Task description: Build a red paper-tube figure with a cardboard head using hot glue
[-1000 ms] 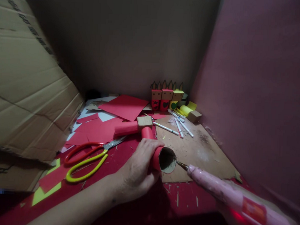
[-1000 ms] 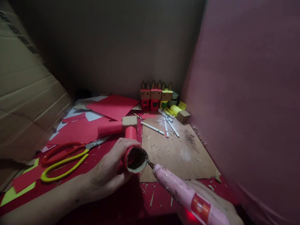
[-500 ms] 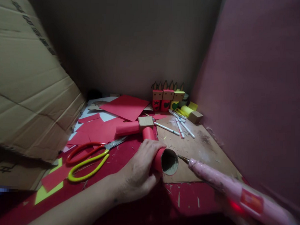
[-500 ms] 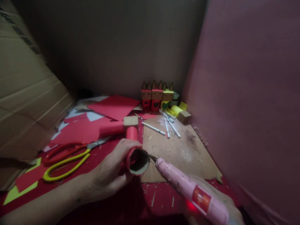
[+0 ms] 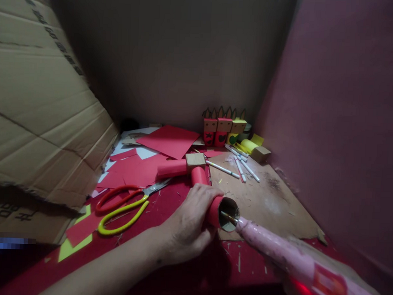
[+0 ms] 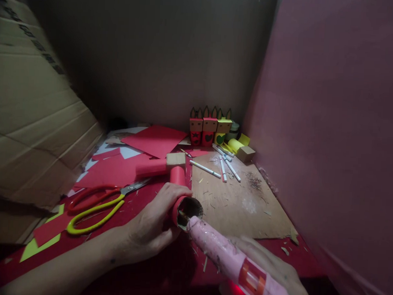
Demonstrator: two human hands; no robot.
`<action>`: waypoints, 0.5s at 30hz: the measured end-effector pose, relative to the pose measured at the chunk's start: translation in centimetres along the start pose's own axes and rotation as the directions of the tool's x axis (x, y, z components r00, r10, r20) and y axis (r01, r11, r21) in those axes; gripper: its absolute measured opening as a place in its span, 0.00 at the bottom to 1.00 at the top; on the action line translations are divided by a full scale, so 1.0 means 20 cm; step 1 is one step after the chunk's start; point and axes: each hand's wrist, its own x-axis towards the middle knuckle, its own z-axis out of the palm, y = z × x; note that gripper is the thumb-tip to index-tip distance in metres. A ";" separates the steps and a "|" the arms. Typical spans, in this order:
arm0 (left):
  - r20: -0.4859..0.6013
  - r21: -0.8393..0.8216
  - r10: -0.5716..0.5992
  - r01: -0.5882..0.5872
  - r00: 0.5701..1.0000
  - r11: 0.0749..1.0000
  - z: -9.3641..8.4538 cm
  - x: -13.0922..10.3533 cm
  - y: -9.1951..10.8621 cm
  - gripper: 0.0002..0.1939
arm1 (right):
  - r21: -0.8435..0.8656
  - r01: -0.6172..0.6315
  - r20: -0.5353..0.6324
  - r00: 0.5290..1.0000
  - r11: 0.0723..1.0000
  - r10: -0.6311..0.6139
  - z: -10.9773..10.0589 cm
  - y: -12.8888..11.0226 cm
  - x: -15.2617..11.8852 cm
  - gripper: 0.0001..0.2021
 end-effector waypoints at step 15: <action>0.027 -0.005 0.005 -0.005 1.000 1.000 -0.01 -0.01 0.00 0.31 | -0.080 0.062 0.124 0.991 0.995 -0.051 -0.02 0.06 0.03 0.17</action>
